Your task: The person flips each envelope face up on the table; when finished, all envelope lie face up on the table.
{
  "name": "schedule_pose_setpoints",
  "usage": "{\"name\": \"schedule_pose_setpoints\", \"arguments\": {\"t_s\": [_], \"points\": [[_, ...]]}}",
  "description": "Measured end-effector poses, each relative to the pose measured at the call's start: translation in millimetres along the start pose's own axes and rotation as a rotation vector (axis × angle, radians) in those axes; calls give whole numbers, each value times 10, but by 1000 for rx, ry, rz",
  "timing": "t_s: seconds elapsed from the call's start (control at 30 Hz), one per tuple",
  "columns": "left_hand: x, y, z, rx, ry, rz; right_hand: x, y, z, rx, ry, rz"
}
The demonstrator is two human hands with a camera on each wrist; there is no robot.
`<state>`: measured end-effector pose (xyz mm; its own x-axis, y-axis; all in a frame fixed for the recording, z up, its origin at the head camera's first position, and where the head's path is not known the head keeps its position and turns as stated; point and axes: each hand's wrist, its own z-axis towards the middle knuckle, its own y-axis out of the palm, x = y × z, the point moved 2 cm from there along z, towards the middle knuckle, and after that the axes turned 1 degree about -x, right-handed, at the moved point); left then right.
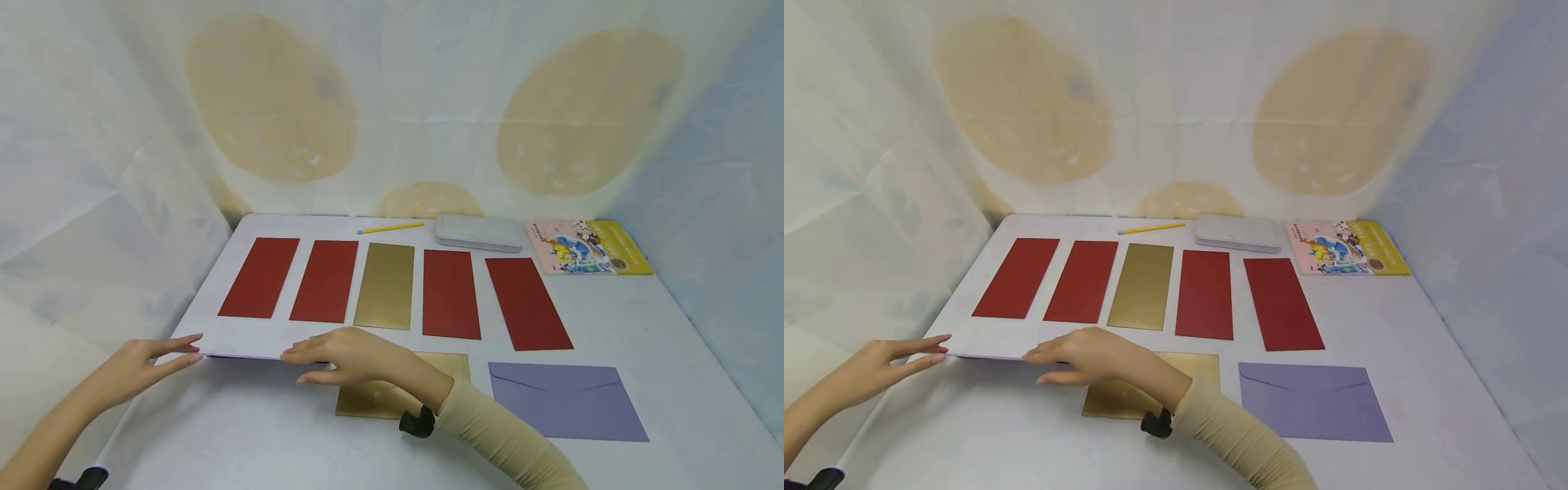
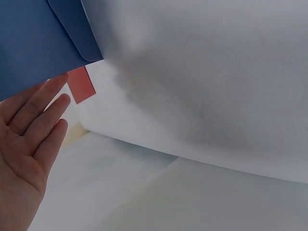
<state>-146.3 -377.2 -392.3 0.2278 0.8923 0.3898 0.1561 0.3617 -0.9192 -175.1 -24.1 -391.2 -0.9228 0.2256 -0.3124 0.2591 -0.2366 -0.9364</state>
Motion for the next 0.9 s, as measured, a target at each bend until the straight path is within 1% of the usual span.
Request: {"name": "schedule_pose_setpoints", "arguments": {"t_s": [0.2,0.3,0.33,0.5,0.63,0.77,0.9], "points": [[5,0,21,10,-34,-2,11,3,9,30,-26,-17],[23,-2,18,68,-18,-1,45,2,15,24,-19,-6],[26,2,16,100,-7,1,60,3,18,23,-19,3],[34,44,5,299,84,-8,146,-13,37,58,-53,63],[74,51,11,443,195,-33,221,-34,48,78,-60,120],[96,52,61,527,274,-17,293,-65,60,77,-52,152],[71,74,150,557,315,12,367,-95,78,68,-32,174]]}}
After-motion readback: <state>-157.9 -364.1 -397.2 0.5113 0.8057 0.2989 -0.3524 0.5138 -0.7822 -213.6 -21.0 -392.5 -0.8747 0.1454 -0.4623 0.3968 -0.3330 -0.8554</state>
